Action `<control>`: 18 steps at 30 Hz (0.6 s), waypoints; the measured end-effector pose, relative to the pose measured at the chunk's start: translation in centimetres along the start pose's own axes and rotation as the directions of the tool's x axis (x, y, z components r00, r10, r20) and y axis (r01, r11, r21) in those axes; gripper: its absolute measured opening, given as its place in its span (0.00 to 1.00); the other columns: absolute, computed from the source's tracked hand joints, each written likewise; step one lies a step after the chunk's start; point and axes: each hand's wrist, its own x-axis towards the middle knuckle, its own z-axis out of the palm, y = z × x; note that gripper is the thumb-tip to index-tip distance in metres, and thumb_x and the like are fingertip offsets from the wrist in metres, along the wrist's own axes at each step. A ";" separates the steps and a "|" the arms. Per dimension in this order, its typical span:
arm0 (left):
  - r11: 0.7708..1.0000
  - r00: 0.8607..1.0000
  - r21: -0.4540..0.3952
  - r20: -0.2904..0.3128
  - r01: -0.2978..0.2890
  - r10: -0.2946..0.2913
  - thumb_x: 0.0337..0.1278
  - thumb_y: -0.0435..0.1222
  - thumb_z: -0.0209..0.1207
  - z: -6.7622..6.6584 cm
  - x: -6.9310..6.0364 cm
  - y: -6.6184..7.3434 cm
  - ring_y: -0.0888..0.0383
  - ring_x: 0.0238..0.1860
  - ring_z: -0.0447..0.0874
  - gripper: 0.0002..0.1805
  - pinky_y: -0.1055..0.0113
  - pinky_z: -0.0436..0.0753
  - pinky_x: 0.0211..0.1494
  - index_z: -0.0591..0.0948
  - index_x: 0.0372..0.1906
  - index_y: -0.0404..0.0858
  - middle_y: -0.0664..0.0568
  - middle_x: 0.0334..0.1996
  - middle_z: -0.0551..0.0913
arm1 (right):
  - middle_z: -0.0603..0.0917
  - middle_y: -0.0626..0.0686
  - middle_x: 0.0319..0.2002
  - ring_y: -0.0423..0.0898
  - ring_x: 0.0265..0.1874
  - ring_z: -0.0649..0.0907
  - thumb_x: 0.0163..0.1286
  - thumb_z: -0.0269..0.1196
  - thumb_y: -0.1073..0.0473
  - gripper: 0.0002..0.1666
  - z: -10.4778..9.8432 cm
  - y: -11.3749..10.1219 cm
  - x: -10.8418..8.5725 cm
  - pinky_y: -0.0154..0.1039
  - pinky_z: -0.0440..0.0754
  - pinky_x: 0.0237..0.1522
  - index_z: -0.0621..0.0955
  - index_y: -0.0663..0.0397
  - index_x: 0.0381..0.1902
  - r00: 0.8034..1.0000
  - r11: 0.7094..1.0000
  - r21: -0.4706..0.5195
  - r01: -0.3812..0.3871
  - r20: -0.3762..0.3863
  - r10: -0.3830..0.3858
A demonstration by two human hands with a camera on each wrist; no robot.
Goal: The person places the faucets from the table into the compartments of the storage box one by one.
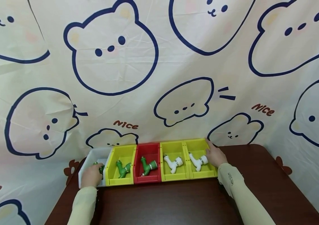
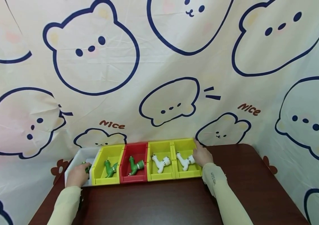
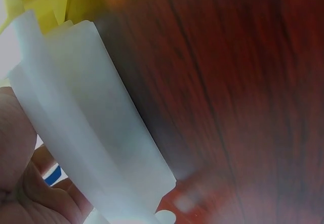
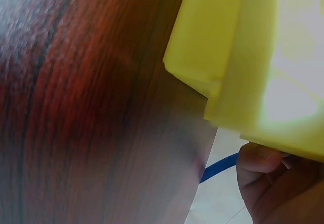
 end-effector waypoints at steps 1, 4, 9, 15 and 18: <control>1.000 1.000 0.004 0.003 0.005 -0.005 0.61 0.25 0.60 0.0 0.0 0.0 0.32 0.59 0.79 0.26 0.34 0.75 0.64 0.78 0.65 0.29 0.28 0.60 0.80 | 0.80 0.54 0.25 0.50 0.25 0.78 0.84 0.45 0.55 0.36 0.0 0.0 0.0 0.50 0.78 0.40 0.51 0.47 0.85 1.000 1.000 0.001 0.002 0.000 -0.002; 1.000 1.000 0.014 0.004 0.017 -0.017 0.63 0.25 0.59 0.2 0.1 0.1 0.31 0.61 0.78 0.26 0.34 0.74 0.65 0.77 0.66 0.28 0.28 0.61 0.80 | 0.80 0.57 0.26 0.50 0.24 0.78 0.84 0.45 0.55 0.37 0.1 0.1 0.0 0.50 0.78 0.39 0.51 0.47 0.85 1.000 1.000 0.005 0.009 -0.003 -0.009; 0.999 1.000 0.024 -0.012 0.025 -0.025 0.65 0.26 0.58 0.6 0.2 0.1 0.31 0.60 0.79 0.24 0.34 0.75 0.64 0.78 0.66 0.29 0.28 0.60 0.81 | 0.85 0.67 0.53 0.51 0.30 0.81 0.84 0.46 0.56 0.36 0.1 0.2 -0.1 0.51 0.79 0.40 0.52 0.47 0.85 0.999 1.000 0.002 0.027 -0.031 -0.027; 0.999 0.999 0.050 -0.050 -0.007 0.009 0.63 0.26 0.59 0.8 0.1 0.2 0.32 0.54 0.83 0.23 0.36 0.79 0.59 0.79 0.64 0.30 0.29 0.57 0.83 | 0.82 0.61 0.27 0.49 0.18 0.73 0.83 0.46 0.56 0.37 0.2 0.3 0.0 0.45 0.73 0.27 0.51 0.47 0.85 0.999 1.000 0.018 0.021 -0.024 -0.021; 0.999 0.998 0.049 -0.057 -0.019 0.022 0.63 0.26 0.59 0.8 0.0 0.1 0.32 0.53 0.83 0.22 0.37 0.80 0.58 0.80 0.63 0.30 0.29 0.55 0.84 | 0.77 0.56 0.21 0.48 0.16 0.70 0.83 0.46 0.56 0.37 0.4 0.3 0.0 0.43 0.70 0.26 0.51 0.46 0.85 1.000 0.999 0.026 0.019 -0.022 -0.018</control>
